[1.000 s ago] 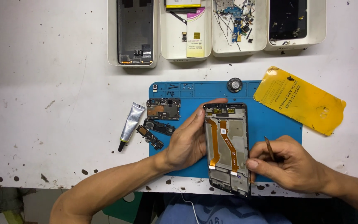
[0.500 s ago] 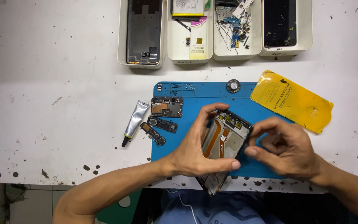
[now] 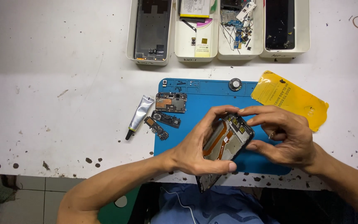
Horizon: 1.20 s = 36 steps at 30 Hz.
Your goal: Repairing a smartphone by manipulating internal components and ribbon cables using a probe tool
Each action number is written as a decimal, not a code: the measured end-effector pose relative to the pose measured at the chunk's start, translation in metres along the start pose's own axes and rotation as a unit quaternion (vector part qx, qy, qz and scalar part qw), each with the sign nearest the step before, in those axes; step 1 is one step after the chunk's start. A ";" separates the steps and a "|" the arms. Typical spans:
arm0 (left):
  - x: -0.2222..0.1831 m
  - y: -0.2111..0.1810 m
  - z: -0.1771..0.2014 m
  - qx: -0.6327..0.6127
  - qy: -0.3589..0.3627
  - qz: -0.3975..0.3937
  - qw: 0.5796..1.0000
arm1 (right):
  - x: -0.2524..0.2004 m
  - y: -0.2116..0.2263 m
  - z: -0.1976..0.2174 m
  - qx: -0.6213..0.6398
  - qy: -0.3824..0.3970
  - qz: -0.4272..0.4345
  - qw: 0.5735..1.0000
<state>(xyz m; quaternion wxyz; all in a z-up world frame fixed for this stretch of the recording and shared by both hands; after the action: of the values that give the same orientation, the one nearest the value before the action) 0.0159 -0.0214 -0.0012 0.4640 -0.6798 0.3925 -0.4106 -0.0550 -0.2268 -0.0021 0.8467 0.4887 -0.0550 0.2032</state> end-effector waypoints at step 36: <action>-0.007 0.000 0.000 0.366 -0.022 0.013 0.930 | 0.012 -0.003 -0.013 0.041 0.037 -0.227 0.972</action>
<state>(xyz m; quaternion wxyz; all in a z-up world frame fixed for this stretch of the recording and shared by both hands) 0.0134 -0.0147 -0.0023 0.6944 -0.4663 0.2138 -0.5048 -0.0438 -0.2139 -0.0079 0.8516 0.5146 0.0965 0.0258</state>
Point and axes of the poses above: each hand's wrist, its own x-axis towards the middle knuckle, its own z-axis out of the back of the hand, y = z × x, the point moved 3 cm from there along x, towards the middle knuckle, and after that the axes turned 10 degrees about y, right-handed, at the moved point
